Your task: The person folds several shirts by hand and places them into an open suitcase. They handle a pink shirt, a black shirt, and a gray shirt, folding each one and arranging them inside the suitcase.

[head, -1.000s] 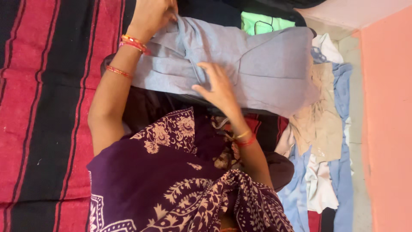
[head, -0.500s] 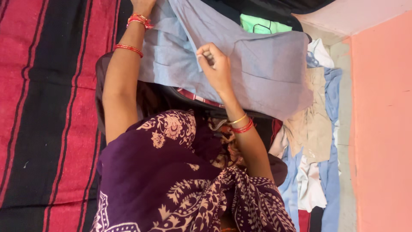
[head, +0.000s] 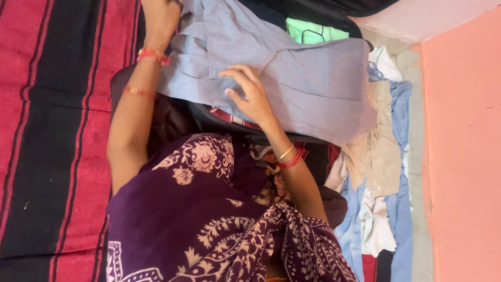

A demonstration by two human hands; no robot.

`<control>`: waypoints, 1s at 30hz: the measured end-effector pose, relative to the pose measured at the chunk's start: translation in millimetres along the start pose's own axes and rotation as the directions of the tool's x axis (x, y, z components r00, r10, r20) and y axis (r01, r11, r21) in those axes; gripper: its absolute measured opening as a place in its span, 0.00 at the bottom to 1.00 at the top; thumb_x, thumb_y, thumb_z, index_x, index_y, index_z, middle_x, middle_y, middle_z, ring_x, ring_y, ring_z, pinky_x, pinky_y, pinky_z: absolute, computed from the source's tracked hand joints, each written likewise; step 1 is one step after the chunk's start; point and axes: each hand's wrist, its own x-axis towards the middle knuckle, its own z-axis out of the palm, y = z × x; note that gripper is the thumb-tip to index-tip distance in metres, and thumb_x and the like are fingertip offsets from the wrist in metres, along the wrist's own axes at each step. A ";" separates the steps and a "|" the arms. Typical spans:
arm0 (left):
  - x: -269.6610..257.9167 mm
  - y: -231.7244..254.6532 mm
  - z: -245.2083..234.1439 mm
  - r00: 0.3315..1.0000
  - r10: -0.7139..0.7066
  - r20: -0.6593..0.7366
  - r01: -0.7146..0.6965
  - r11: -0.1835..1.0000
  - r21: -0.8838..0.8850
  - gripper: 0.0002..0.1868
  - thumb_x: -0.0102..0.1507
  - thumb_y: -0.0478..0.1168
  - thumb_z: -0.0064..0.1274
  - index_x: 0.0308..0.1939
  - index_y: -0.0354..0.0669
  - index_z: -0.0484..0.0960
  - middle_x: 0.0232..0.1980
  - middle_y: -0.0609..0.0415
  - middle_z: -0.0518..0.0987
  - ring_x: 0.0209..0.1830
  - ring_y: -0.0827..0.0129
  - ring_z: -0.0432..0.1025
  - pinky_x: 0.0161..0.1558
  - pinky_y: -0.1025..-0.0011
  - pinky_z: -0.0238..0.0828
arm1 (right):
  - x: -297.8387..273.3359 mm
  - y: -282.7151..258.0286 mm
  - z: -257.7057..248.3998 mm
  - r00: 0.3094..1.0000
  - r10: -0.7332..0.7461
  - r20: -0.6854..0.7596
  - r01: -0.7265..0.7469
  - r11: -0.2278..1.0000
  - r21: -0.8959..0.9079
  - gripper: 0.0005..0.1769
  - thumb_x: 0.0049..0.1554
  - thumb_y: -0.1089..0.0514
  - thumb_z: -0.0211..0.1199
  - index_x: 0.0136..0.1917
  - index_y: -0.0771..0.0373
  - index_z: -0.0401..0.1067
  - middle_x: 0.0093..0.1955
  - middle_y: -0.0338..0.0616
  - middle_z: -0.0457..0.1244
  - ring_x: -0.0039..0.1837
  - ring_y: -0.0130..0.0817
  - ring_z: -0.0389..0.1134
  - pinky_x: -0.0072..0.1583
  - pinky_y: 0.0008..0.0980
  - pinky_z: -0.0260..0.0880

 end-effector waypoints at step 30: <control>24.2 62.5 30.3 0.956 0.196 0.216 -0.219 0.972 0.085 0.11 0.57 0.42 0.66 0.39 0.42 0.87 0.36 0.48 0.84 0.35 0.53 0.78 0.38 0.57 0.72 | 71.9 13.0 -112.8 0.982 -0.164 -0.092 0.174 0.978 0.115 0.30 0.65 0.63 0.67 0.78 0.65 0.65 0.80 0.45 0.58 0.83 0.40 0.56 0.83 0.38 0.52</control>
